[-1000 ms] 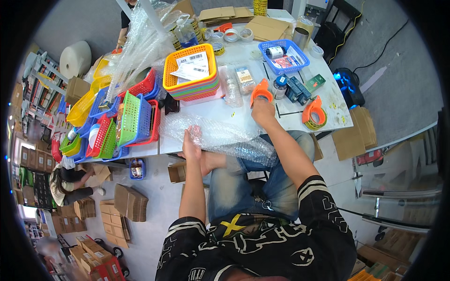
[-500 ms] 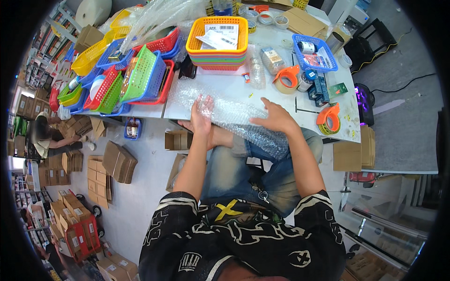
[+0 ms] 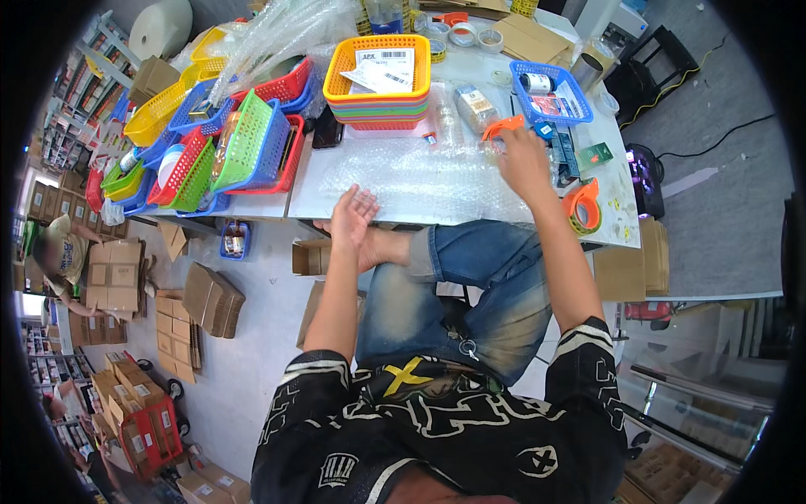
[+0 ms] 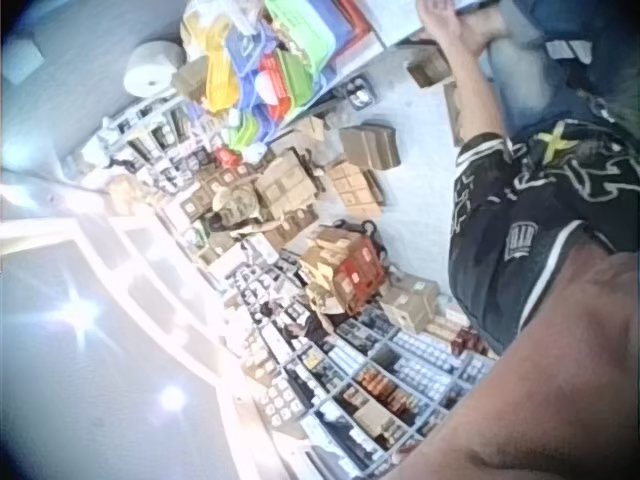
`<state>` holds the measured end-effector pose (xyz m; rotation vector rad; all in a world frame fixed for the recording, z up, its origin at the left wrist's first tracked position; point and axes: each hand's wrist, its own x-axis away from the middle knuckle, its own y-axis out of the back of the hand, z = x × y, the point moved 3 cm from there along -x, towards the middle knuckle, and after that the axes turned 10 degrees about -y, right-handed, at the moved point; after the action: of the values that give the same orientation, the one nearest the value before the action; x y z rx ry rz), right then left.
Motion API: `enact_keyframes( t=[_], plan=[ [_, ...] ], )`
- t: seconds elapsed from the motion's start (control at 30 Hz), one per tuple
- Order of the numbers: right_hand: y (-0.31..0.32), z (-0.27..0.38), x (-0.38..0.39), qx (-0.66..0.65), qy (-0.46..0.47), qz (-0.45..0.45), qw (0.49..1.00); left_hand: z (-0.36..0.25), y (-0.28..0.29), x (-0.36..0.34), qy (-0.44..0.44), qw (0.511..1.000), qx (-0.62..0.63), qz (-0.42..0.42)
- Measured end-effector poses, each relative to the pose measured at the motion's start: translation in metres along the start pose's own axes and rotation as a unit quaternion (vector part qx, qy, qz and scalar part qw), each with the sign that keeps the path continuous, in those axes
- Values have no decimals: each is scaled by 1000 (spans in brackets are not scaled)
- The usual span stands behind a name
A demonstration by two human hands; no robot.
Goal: The person wraps small items in bubble wrap and secures them with tape. They handle several small objects one at a time, wrapping each in bubble wrap and sealing with clear tape using a tape dispenser.
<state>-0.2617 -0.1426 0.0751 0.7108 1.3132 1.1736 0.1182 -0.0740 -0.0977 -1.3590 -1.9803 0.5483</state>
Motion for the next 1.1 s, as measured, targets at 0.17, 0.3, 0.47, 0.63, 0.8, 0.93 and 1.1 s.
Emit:
enact_keyframes(
  t=[0.17,0.3,0.47,0.63,0.8,0.93,1.1],
  plan=[
    [-40,40,52,-180,21,217,959,10,0,40,42,991,-124,-27],
    [-62,25,59,-129,-1,202,971,-22,4,66,17,879,-466,95],
    [-6,-43,-2,-117,-179,-136,967,-65,-24,63,-220,806,-547,42],
    [-16,-90,-53,18,-269,63,961,-63,-19,-15,-426,628,-650,-27],
    [-18,-103,-45,-4,-242,14,970,-46,-10,-44,-330,574,-746,-71],
    [30,-80,-22,-79,-219,-169,958,-58,-10,-56,-275,598,-751,-48],
    [0,-15,-24,-601,-264,69,751,-61,-6,-75,-208,784,-578,-89]
  ],
)
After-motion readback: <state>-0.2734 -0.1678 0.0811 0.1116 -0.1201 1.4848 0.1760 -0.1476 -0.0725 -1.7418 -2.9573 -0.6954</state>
